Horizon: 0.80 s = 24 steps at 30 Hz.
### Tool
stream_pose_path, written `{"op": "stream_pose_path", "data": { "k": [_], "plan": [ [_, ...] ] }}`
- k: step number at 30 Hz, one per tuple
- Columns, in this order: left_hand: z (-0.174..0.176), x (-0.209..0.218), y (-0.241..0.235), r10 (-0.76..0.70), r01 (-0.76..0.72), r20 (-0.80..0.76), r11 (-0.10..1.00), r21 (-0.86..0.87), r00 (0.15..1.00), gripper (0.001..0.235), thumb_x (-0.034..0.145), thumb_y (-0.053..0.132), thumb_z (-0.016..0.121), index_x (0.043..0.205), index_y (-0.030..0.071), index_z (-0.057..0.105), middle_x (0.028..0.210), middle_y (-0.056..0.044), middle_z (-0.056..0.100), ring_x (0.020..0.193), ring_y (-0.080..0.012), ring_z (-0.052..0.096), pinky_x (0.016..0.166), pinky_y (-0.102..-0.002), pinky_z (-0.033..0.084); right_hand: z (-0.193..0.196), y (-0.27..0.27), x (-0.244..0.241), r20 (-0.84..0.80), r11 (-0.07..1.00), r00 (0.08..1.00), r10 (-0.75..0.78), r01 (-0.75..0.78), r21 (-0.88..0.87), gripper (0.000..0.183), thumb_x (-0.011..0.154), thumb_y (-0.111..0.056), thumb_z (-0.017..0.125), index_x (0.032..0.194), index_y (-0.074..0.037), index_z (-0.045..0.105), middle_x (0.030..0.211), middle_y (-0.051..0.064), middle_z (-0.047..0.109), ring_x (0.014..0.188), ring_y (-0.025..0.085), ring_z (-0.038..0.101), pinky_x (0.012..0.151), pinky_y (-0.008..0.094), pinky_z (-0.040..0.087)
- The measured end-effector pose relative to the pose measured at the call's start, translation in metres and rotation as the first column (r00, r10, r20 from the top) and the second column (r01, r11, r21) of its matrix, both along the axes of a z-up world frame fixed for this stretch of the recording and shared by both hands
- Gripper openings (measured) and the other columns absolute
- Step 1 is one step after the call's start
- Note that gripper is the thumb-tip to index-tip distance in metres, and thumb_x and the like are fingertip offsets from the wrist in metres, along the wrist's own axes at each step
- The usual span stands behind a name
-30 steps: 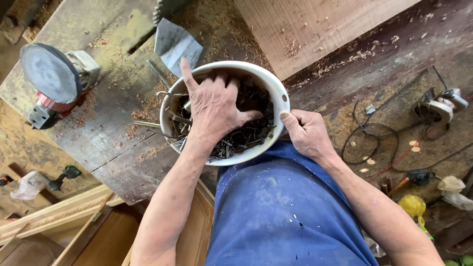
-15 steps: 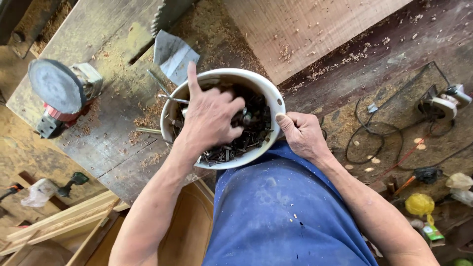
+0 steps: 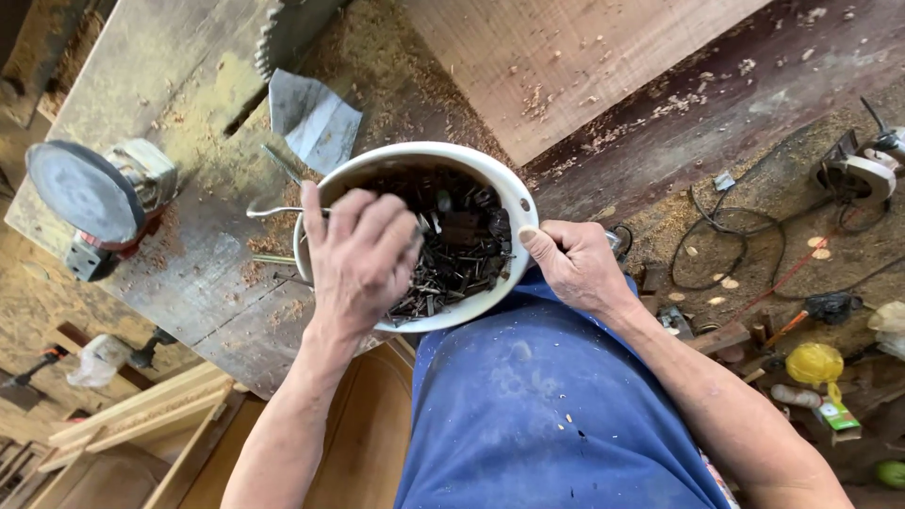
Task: Searching for screws in a bucket and using a power drill to fasten wooden boards during furniture assembly
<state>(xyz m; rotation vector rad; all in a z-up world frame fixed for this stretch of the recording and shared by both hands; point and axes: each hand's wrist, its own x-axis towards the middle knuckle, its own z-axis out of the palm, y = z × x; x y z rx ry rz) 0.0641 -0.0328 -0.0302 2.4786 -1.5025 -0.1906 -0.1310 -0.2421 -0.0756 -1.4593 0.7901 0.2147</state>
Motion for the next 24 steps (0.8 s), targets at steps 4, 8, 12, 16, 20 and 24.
{"op": "stream_pose_path", "data": {
  "k": [4,8,12,16,20,24],
  "plan": [
    [0.005,0.002,-0.001,0.097,-0.097,0.025,0.995,-0.015,0.995,0.023,0.091,0.026,0.079,0.111,0.017,0.073,0.116,-0.004,0.068,0.118,-0.0285,0.058,0.118,-0.069,0.022,-0.007,0.0,-0.003,0.007,1.0,1.0,0.017,-0.017,-0.002,0.049,0.105,-0.023,0.063,0.058,-0.012,0.054,0.044,-0.002,0.039,0.052,0.006,0.037,0.047,0.023,0.035],
    [0.011,-0.02,0.007,0.032,-0.026,0.047,0.993,-0.111,0.998,0.02,0.087,0.016,0.074,0.106,0.023,0.074,0.135,-0.007,0.066,0.134,-0.0326,0.048,0.123,-0.066,0.013,-0.007,0.001,-0.003,0.017,1.0,1.0,0.026,-0.026,-0.003,0.049,0.106,-0.023,0.062,0.058,-0.013,0.053,0.045,-0.003,0.038,0.054,0.006,0.037,0.047,0.023,0.034],
    [0.014,-0.061,0.021,-0.062,0.062,-0.01,0.997,0.041,0.998,0.017,0.077,0.023,0.079,0.089,0.022,0.067,0.147,-0.005,0.059,0.147,-0.0369,0.037,0.121,-0.071,0.012,-0.005,0.0,-0.004,0.033,0.998,0.998,0.051,-0.05,-0.03,0.051,0.106,-0.024,0.062,0.057,-0.014,0.051,0.046,-0.003,0.036,0.055,0.006,0.037,0.047,0.024,0.034],
    [0.02,-0.054,0.026,0.017,-0.018,0.012,0.998,0.059,1.0,0.013,0.081,0.035,0.078,0.087,0.027,0.07,0.15,-0.007,0.057,0.149,-0.0405,0.034,0.12,-0.073,0.006,-0.005,-0.001,-0.005,0.017,0.999,0.999,0.038,-0.038,-0.032,0.051,0.105,-0.023,0.064,0.057,-0.014,0.051,0.045,-0.002,0.037,0.055,0.006,0.035,0.047,0.024,0.033],
    [0.018,-0.061,0.028,0.074,-0.074,0.009,0.996,0.048,0.997,0.015,0.078,0.028,0.076,0.092,0.025,0.071,0.151,-0.008,0.055,0.148,-0.0418,0.034,0.117,-0.076,0.008,-0.011,0.003,-0.006,0.037,0.999,0.999,0.039,-0.038,-0.029,0.049,0.106,-0.023,0.062,0.059,-0.013,0.054,0.047,-0.003,0.038,0.057,0.006,0.037,0.049,0.025,0.035],
    [0.01,-0.073,0.025,0.084,-0.087,0.046,0.993,0.08,0.995,0.022,0.073,0.028,0.076,0.094,0.027,0.07,0.154,-0.01,0.052,0.149,-0.0446,0.032,0.112,-0.083,0.011,-0.011,0.003,-0.008,0.018,0.998,0.999,0.031,-0.03,-0.054,0.049,0.106,-0.023,0.062,0.058,-0.013,0.055,0.046,-0.002,0.038,0.055,0.006,0.037,0.049,0.025,0.036]
  ]
}}
